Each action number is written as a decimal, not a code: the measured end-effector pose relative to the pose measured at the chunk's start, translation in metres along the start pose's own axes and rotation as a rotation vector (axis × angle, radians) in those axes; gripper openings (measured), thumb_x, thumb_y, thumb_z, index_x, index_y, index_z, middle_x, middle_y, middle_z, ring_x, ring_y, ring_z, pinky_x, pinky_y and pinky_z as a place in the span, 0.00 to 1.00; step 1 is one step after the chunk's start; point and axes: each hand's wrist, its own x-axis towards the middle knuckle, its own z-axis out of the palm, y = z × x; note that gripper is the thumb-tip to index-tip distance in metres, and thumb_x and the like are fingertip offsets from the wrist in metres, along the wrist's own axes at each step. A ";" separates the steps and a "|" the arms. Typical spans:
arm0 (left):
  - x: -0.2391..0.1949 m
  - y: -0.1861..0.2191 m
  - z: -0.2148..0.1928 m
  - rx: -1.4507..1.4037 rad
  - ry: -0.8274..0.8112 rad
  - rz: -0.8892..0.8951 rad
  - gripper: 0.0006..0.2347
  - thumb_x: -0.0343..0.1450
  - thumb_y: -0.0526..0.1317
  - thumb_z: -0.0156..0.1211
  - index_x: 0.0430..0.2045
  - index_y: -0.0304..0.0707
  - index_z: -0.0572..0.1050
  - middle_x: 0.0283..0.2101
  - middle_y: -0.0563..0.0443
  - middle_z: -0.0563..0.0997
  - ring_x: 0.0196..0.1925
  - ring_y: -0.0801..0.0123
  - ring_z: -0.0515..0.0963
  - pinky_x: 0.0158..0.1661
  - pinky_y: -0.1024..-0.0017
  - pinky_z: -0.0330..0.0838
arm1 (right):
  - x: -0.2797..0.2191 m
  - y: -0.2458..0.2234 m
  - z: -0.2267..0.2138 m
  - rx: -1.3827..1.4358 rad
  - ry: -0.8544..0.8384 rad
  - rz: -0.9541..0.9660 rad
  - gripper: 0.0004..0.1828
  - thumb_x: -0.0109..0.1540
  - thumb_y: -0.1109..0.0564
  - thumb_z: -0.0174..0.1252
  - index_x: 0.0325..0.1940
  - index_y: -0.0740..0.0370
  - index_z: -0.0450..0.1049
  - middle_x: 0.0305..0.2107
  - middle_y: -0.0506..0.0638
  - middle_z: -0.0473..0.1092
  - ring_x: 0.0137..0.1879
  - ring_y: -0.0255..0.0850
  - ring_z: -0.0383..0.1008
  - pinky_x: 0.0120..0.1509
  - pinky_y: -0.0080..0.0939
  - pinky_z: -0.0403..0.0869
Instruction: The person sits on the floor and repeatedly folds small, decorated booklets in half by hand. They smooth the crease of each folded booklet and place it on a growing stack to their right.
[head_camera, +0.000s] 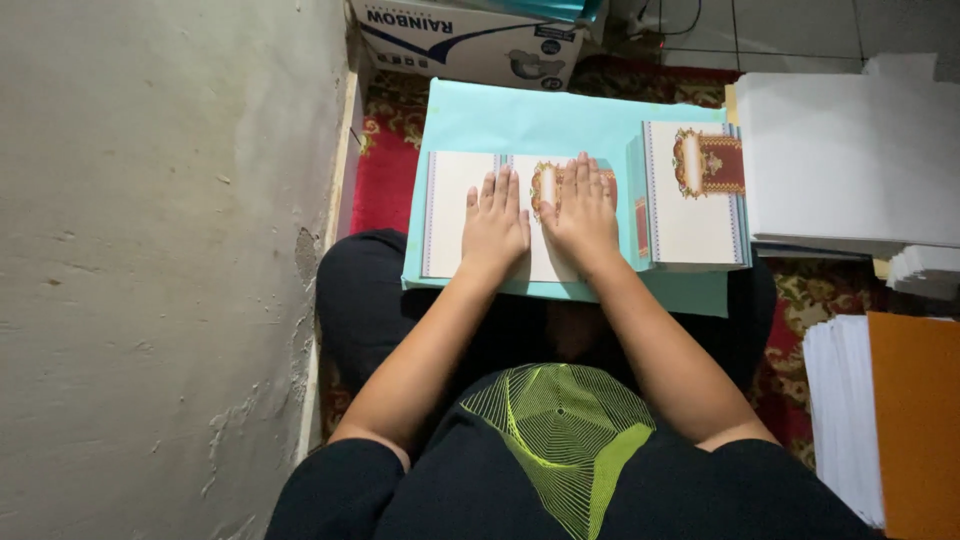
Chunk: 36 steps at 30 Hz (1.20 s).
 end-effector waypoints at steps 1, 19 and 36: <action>0.004 0.001 -0.002 -0.004 -0.004 -0.002 0.27 0.75 0.49 0.40 0.70 0.35 0.60 0.74 0.40 0.61 0.75 0.48 0.58 0.70 0.49 0.44 | -0.010 -0.003 -0.002 -0.002 -0.006 0.002 0.45 0.70 0.32 0.34 0.79 0.69 0.46 0.77 0.67 0.40 0.83 0.56 0.36 0.82 0.56 0.36; 0.015 0.004 -0.010 0.004 -0.074 -0.076 0.30 0.74 0.50 0.39 0.72 0.34 0.56 0.76 0.40 0.57 0.76 0.48 0.55 0.69 0.44 0.44 | 0.007 -0.002 -0.006 -0.004 0.005 0.016 0.43 0.70 0.35 0.34 0.79 0.69 0.44 0.76 0.66 0.41 0.83 0.56 0.36 0.82 0.56 0.36; 0.021 0.010 -0.021 -0.025 -0.158 -0.080 0.30 0.77 0.51 0.39 0.73 0.31 0.54 0.77 0.36 0.52 0.79 0.47 0.46 0.71 0.42 0.37 | -0.053 -0.007 -0.004 -0.082 0.071 -0.070 0.44 0.68 0.35 0.40 0.79 0.68 0.46 0.76 0.66 0.45 0.81 0.58 0.44 0.81 0.56 0.42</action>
